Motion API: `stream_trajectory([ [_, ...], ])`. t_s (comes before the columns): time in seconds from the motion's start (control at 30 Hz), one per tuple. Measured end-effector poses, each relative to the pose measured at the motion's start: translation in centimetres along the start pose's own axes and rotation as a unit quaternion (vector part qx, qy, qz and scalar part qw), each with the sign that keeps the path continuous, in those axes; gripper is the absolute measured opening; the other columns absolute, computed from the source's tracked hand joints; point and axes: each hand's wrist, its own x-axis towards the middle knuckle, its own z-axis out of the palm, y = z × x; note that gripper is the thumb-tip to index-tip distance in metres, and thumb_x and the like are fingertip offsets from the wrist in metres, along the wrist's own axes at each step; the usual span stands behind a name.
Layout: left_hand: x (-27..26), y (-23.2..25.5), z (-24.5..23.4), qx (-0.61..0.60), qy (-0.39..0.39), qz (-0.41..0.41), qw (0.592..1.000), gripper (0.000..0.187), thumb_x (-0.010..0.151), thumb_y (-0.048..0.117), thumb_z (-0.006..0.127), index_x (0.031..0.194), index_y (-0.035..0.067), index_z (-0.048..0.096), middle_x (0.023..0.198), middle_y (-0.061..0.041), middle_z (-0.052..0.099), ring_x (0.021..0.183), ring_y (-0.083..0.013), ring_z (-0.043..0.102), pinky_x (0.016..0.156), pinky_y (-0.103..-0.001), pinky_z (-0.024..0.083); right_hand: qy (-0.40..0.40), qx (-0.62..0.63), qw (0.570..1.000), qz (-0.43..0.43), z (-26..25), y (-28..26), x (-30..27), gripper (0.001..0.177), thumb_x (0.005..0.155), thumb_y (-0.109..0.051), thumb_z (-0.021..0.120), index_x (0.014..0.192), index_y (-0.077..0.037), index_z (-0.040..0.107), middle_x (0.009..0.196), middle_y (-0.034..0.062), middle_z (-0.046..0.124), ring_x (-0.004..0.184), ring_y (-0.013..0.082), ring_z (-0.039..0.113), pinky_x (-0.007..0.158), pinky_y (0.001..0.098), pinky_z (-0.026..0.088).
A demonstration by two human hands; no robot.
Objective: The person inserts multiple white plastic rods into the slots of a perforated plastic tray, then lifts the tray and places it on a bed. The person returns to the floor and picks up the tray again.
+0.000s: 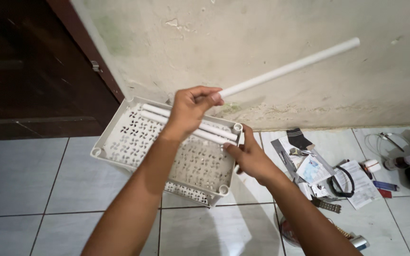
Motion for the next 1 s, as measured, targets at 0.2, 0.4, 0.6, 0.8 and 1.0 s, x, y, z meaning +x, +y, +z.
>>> stream_trajectory([
  [0.2,-2.3,5.2,-3.2,0.11,0.011,-0.084,0.99,0.023,0.091,0.01,0.071,0.114,0.004,0.075,0.094,-0.008,0.08,0.088,-0.0134,0.076,0.078,-0.027,0.062,0.056,0.11,0.981,-0.149,0.1,1.8,2.3,0.065,0.094,-0.014,0.061,0.153,-0.006,0.036,0.1,0.0174,0.073,0.086,0.02,0.069,0.076,0.0328,0.057],
  [0.4,-6.0,7.4,-8.7,0.218,-0.008,-0.127,0.968,0.023,0.093,0.007,0.07,0.114,0.004,0.076,0.092,-0.008,0.079,0.086,-0.0139,0.073,0.078,-0.028,0.059,0.009,0.134,0.965,-0.225,-2.6,3.4,4.8,0.066,0.096,-0.01,0.063,0.154,-0.006,0.034,0.127,0.0093,0.064,0.113,0.0153,0.062,0.094,0.0301,0.053],
  [0.6,-7.3,4.8,-12.7,0.223,0.021,-0.098,0.97,0.02,0.096,0.009,0.067,0.113,0.002,0.075,0.096,-0.009,0.079,0.09,-0.0122,0.074,0.08,-0.027,0.059,0.01,0.141,0.983,-0.119,-4.6,1.1,5.0,0.05,0.1,-0.014,0.058,0.149,-0.009,0.052,0.125,0.0092,0.067,0.112,0.016,0.063,0.097,0.0301,0.053],
  [0.8,-9.1,4.2,-12.7,0.425,0.051,-0.049,0.903,0.021,0.09,0.015,0.075,0.11,0.009,0.077,0.098,-0.009,0.079,0.085,-0.019,0.075,0.078,-0.033,0.057,0.066,0.157,0.983,-0.075,-4.6,-0.8,4.3,0.051,0.101,-0.019,0.056,0.151,-0.014,0.048,0.129,0.0097,0.067,0.112,0.0176,0.066,0.092,0.0327,0.058],
  [1.0,-9.6,3.9,-11.7,0.547,0.006,0.056,0.835,0.015,0.079,0.019,0.084,0.091,0.011,0.079,0.105,-0.007,0.074,0.104,-0.0292,0.063,0.093,-0.046,0.046,0.068,0.142,0.983,-0.092,-4.8,-0.8,4.2,0.05,0.101,-0.017,0.056,0.15,-0.013,0.052,0.125,0.0117,0.069,0.107,0.0189,0.067,0.089,0.0345,0.058],
])
